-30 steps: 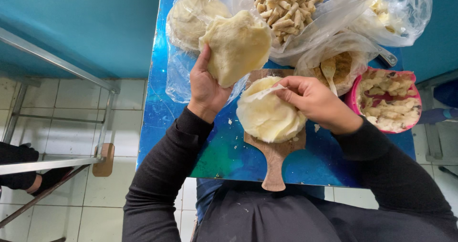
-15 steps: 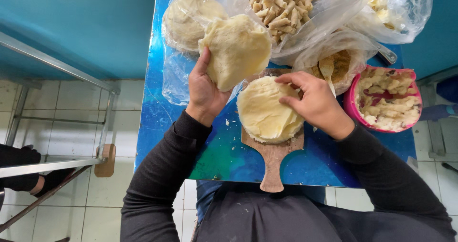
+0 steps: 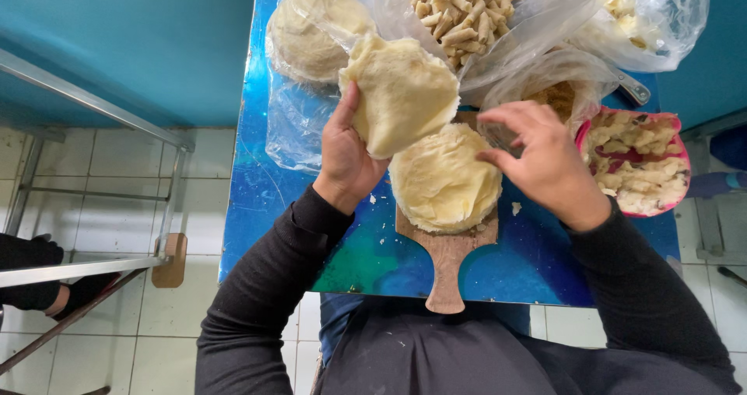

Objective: The person stretches and thins a round piece of dough by hand, pulling its edges outward and rotating it over a wooden paddle on a small blue table. They repeatedly stretch the dough wider, lay it over a dough base on the paddle, and press and shape it to form a flat round crust.

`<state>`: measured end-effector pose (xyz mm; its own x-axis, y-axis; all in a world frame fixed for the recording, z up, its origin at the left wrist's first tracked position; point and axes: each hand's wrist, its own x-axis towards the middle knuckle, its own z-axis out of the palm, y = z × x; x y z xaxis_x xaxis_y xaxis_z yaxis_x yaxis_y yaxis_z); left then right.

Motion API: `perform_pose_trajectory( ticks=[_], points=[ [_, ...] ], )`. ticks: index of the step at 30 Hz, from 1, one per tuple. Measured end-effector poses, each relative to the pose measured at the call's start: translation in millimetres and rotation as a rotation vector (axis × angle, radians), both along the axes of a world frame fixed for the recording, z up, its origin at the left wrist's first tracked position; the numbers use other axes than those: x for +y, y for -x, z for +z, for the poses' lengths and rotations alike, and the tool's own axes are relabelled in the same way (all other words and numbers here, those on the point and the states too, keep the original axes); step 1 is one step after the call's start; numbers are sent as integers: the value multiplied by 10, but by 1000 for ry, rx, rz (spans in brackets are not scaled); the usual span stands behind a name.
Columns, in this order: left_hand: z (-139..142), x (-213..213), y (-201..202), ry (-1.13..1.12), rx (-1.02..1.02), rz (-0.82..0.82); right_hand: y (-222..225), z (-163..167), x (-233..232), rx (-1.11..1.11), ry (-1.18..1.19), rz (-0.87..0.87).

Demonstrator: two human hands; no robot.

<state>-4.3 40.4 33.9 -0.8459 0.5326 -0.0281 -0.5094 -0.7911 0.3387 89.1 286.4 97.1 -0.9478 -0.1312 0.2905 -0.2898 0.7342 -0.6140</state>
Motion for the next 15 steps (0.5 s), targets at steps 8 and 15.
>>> perform_pose_trajectory(
  ticks=[8, 15],
  points=[
    [-38, 170, -240, 23, -78, -116, -172, 65, -92, 135, 16, -19],
    [-80, 275, -519, 71, -24, -226, -257, -6, -380, 430, -114, 218]
  ],
)
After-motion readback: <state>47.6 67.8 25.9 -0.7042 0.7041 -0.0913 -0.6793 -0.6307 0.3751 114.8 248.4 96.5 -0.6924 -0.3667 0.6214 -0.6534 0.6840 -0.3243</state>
